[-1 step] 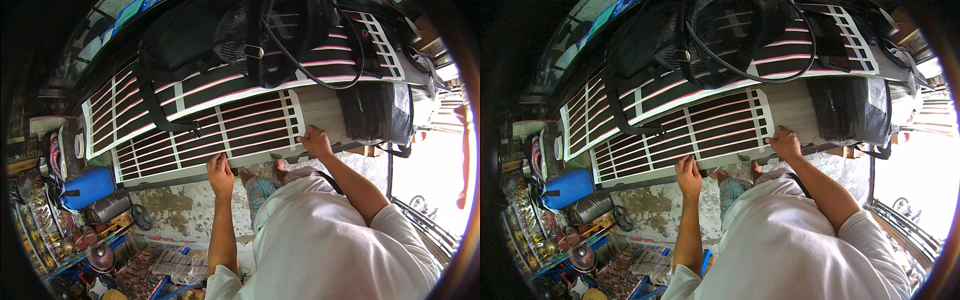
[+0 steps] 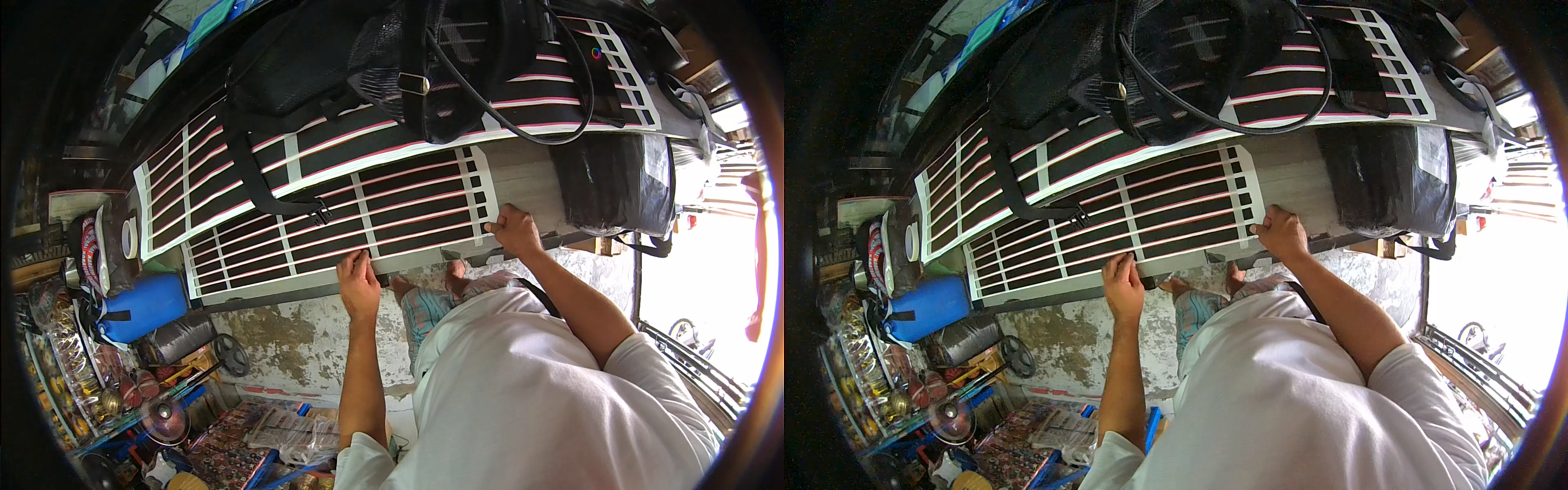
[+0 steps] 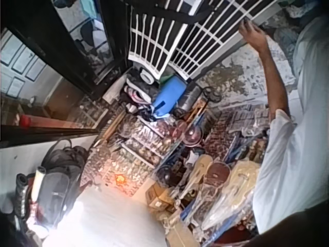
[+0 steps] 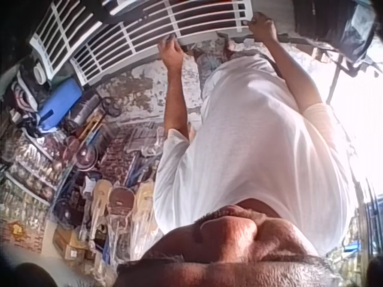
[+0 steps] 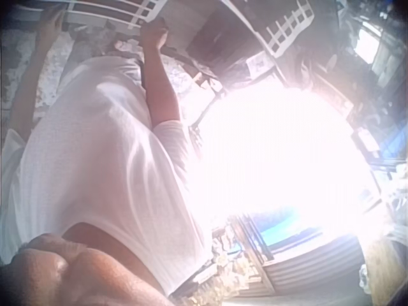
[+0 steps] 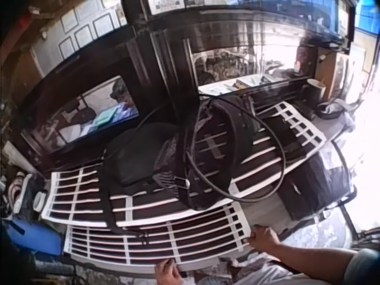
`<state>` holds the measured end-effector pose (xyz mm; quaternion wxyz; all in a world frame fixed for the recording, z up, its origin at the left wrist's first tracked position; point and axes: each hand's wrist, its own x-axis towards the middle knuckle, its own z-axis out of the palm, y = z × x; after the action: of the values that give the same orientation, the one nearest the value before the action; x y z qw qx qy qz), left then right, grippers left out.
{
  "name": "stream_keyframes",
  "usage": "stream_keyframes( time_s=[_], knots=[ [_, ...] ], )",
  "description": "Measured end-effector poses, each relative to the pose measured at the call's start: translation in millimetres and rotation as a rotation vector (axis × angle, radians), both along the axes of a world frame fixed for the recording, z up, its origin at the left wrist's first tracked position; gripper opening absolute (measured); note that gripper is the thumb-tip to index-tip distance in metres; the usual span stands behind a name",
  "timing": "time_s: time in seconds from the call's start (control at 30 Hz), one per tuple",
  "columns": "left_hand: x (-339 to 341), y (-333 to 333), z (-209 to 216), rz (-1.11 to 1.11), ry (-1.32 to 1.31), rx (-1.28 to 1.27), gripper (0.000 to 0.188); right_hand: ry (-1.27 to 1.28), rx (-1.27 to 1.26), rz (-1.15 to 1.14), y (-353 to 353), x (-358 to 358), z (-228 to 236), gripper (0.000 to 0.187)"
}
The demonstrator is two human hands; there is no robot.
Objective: The person assembles a white slatted rack by inserting small white plastic connectors into the frame slots. They repeatedly insert and adjust the connectors along the rack's length, then lift and reposition the rack. Finally, they pick up a black bag and place it on a nearby surface.
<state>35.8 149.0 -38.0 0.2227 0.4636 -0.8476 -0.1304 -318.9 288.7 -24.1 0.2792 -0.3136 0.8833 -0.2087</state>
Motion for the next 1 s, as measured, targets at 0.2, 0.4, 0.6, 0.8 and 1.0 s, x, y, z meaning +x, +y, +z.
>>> stream_keyframes(
  time_s=[0.2, 0.4, 0.6, 0.8, 1.0],
  knots=[
    [-3, -22, 12, -0.203, -0.011, -0.042, 0.023, -0.006, -0.01, 0.003, -1, -1, -2, 0.039],
    [-9, -45, 33, -0.355, -0.259, 0.092, 0.022, 0.006, -0.034, 0.019, -1, 0, -4, 0.036],
    [-22, -54, 39, -0.454, -0.352, 0.05, 0.021, 0.01, -0.048, 0.003, 1, 1, -4, 0.036],
    [-28, -63, 43, -0.535, -0.568, 0.156, 0.034, -0.003, -0.029, 0.003, 0, 1, -5, 0.036],
    [-28, -65, 45, -0.502, -0.637, 0.19, 0.043, -0.015, -0.03, 0.004, 0, -2, -6, 0.036]
  ],
)
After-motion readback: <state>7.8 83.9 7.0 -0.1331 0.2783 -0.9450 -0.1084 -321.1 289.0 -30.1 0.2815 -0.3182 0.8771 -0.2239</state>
